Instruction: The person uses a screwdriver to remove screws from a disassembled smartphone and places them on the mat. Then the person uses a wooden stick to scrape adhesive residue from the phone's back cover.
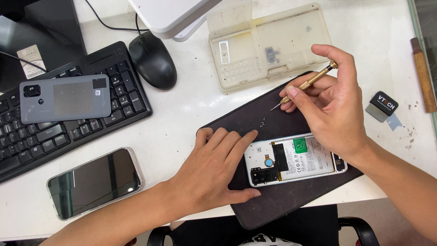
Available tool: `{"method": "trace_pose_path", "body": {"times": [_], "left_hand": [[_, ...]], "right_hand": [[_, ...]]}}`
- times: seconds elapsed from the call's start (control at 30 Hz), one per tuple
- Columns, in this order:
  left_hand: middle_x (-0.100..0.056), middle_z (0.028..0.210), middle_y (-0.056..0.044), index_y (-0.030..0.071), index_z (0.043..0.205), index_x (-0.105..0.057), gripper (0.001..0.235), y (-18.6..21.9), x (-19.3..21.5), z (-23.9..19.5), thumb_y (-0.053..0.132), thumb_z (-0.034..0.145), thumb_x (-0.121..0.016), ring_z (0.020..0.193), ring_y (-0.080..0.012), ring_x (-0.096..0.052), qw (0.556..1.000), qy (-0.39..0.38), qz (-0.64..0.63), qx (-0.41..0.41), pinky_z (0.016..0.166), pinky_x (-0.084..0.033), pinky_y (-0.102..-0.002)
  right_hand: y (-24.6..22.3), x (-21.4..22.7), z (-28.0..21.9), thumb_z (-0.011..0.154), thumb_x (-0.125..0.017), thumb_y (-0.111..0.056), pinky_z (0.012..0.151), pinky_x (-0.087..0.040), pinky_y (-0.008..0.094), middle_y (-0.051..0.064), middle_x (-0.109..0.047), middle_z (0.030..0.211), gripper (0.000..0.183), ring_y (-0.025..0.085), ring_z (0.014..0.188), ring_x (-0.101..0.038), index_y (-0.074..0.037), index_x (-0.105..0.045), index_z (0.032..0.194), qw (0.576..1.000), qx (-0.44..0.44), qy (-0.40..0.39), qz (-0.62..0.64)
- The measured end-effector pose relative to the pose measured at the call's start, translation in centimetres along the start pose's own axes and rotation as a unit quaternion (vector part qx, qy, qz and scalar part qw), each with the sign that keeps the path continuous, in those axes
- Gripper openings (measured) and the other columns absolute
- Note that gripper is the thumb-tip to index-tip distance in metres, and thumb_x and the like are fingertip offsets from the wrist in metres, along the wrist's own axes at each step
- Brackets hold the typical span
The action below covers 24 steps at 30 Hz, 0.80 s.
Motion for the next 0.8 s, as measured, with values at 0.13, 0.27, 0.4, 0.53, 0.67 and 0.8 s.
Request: {"method": "trace_pose_path", "body": {"times": [0.13, 0.27, 0.4, 0.53, 0.67, 0.8], "left_hand": [[-0.054, 0.106, -0.013, -0.006, 0.139, -0.050, 0.097, 0.2, 0.1, 0.0, 0.056, 0.072, -0.083, 0.100, -0.0270, -0.049, 1.000, 0.009, 0.003, -0.011, 0.095, -0.034, -0.047], [-0.053, 0.107, -0.012, -0.005, 0.138, -0.052, 0.092, 0.3, 0.5, -0.2, 0.051, 0.072, -0.084, 0.101, -0.0274, -0.048, 1.000, 0.018, -0.004, -0.022, 0.094, -0.033, -0.047], [-0.053, 0.108, -0.010, -0.003, 0.139, -0.052, 0.090, 0.1, 0.7, -0.4, 0.044, 0.070, -0.086, 0.102, -0.0258, -0.048, 0.999, 0.019, -0.022, -0.023, 0.095, -0.033, -0.046], [-0.053, 0.108, -0.010, -0.001, 0.140, -0.053, 0.088, 0.1, 1.0, -0.4, 0.041, 0.070, -0.086, 0.102, -0.0253, -0.048, 0.999, 0.020, -0.020, -0.022, 0.094, -0.032, -0.046], [-0.053, 0.108, -0.010, -0.001, 0.141, -0.052, 0.088, 0.0, 0.8, -0.4, 0.041, 0.071, -0.086, 0.101, -0.0248, -0.048, 0.999, 0.014, -0.033, -0.021, 0.094, -0.032, -0.046], [-0.053, 0.109, -0.010, -0.001, 0.141, -0.053, 0.088, -0.1, 0.6, -0.4, 0.042, 0.072, -0.085, 0.102, -0.0247, -0.048, 0.999, 0.014, -0.030, -0.018, 0.094, -0.032, -0.047]], "right_hand": [[-1.7, 0.0, -0.6, 0.111, -0.056, 0.005, 0.076, -0.066, 0.029, 0.019, -0.072, 0.098, 0.054, 0.020, 0.085, -0.076, -0.001, -0.021, 0.151, 0.996, 0.091, -0.013, 0.019], [-5.9, -1.4, -4.0, 0.099, -0.062, 0.000, 0.055, -0.055, 0.023, 0.015, -0.075, 0.091, 0.058, 0.009, 0.067, -0.071, 0.001, -0.026, 0.144, 0.962, 0.264, -0.059, -0.024], [-4.4, -6.8, -8.3, 0.092, -0.073, -0.001, 0.043, -0.054, 0.027, 0.008, -0.072, 0.088, 0.056, 0.016, 0.060, -0.064, -0.008, -0.043, 0.138, 0.926, 0.176, -0.333, 0.005], [-7.3, -6.2, -9.5, 0.093, -0.077, 0.003, 0.057, -0.059, 0.034, 0.012, -0.070, 0.095, 0.072, 0.024, 0.071, -0.070, -0.001, -0.028, 0.145, 0.895, 0.374, -0.241, -0.017], [-8.0, -7.0, -9.1, 0.092, -0.078, 0.002, 0.057, -0.059, 0.032, 0.013, -0.070, 0.095, 0.073, 0.023, 0.072, -0.072, -0.002, -0.028, 0.146, 0.896, 0.372, -0.243, -0.022], [-8.4, -7.2, -8.9, 0.092, -0.080, 0.000, 0.057, -0.060, 0.031, 0.012, -0.070, 0.094, 0.073, 0.021, 0.072, -0.072, -0.002, -0.030, 0.145, 0.895, 0.373, -0.242, -0.031]]}}
Point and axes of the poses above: each hand's wrist, its own z-axis towards the middle knuckle, its own x-axis out of the back of the hand, y = z × x, the point moved 10 cm from there along z, towards the middle knuckle
